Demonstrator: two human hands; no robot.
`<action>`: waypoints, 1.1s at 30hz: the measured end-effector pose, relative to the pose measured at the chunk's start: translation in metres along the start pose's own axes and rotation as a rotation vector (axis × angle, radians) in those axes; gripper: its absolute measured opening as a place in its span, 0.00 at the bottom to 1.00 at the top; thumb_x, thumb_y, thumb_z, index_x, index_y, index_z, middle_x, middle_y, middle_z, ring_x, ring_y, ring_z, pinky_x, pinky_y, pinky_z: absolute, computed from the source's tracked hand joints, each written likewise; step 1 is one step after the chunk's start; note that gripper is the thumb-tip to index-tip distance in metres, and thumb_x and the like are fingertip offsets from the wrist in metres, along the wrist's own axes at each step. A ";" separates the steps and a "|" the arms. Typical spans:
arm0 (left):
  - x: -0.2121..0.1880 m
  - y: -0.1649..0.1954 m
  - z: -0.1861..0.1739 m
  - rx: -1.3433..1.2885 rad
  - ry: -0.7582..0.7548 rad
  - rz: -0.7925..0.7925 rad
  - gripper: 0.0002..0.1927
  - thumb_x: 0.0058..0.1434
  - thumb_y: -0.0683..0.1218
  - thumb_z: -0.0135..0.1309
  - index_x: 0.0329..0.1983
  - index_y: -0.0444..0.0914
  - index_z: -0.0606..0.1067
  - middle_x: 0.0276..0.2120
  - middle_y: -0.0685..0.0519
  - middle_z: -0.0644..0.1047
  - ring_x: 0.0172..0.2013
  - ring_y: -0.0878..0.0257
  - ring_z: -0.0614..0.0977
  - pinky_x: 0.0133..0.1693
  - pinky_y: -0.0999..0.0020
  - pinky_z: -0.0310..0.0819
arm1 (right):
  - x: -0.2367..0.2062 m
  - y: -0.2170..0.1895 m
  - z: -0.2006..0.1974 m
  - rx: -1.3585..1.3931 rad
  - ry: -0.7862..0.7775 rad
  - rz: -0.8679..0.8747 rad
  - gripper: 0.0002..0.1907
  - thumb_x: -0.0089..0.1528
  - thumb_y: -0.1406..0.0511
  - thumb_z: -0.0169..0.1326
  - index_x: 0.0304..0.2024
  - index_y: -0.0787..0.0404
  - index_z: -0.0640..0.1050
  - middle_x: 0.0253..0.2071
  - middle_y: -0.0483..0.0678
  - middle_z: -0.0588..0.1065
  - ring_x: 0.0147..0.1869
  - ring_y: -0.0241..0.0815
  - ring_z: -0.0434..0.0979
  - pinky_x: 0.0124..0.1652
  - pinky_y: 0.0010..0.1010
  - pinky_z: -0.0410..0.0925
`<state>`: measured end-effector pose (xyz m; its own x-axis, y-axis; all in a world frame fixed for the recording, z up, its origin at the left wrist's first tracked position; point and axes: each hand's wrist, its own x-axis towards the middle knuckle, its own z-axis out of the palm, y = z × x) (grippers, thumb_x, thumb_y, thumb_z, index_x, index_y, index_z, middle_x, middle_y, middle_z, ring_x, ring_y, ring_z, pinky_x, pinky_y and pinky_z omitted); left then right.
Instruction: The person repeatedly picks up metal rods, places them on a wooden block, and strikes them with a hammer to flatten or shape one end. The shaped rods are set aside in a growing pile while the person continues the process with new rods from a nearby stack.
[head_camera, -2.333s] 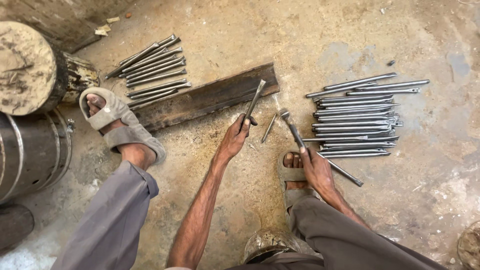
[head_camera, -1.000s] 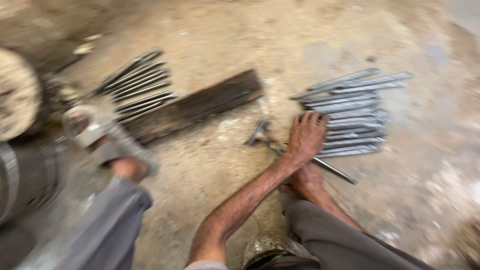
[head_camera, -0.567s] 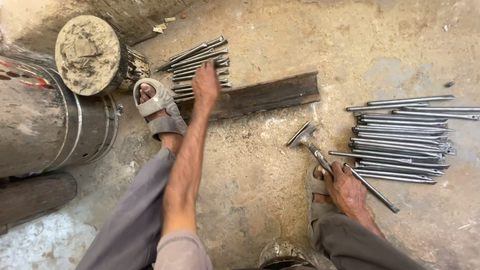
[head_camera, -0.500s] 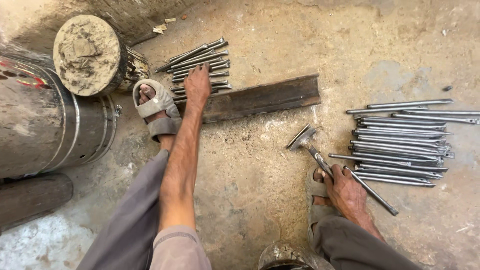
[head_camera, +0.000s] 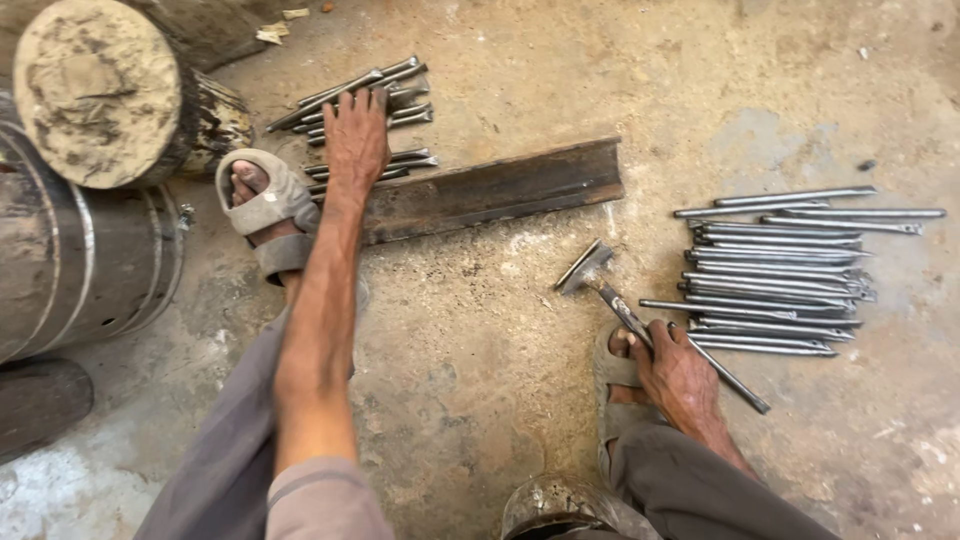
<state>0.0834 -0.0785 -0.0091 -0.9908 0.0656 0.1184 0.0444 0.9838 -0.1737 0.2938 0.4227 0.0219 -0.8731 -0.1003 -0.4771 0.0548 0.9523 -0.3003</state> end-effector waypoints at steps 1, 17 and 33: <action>0.002 0.006 -0.009 -0.067 0.112 0.032 0.22 0.67 0.37 0.55 0.65 0.37 0.71 0.50 0.45 0.74 0.51 0.51 0.75 0.55 0.44 0.70 | 0.000 0.002 0.000 0.017 0.012 -0.008 0.18 0.66 0.53 0.52 0.47 0.59 0.73 0.41 0.61 0.75 0.37 0.66 0.80 0.33 0.55 0.72; -0.057 0.195 -0.006 -0.510 -0.001 0.252 0.18 0.69 0.38 0.53 0.60 0.47 0.73 0.40 0.50 0.74 0.42 0.55 0.76 0.45 0.54 0.74 | 0.038 0.064 0.012 0.513 -0.248 0.191 0.28 0.67 0.49 0.48 0.57 0.63 0.78 0.26 0.52 0.76 0.26 0.44 0.73 0.31 0.42 0.69; -0.053 0.201 0.007 -0.513 -0.086 0.115 0.12 0.70 0.45 0.55 0.55 0.51 0.78 0.38 0.53 0.74 0.41 0.59 0.75 0.49 0.57 0.73 | 0.031 0.050 0.008 0.542 -0.274 0.290 0.30 0.67 0.48 0.45 0.63 0.59 0.73 0.26 0.46 0.75 0.21 0.37 0.71 0.23 0.36 0.71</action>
<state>0.1436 0.1146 -0.0570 -0.9818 0.1848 0.0426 0.1886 0.9276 0.3225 0.2732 0.4653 -0.0148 -0.6356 0.0004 -0.7720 0.5668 0.6793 -0.4662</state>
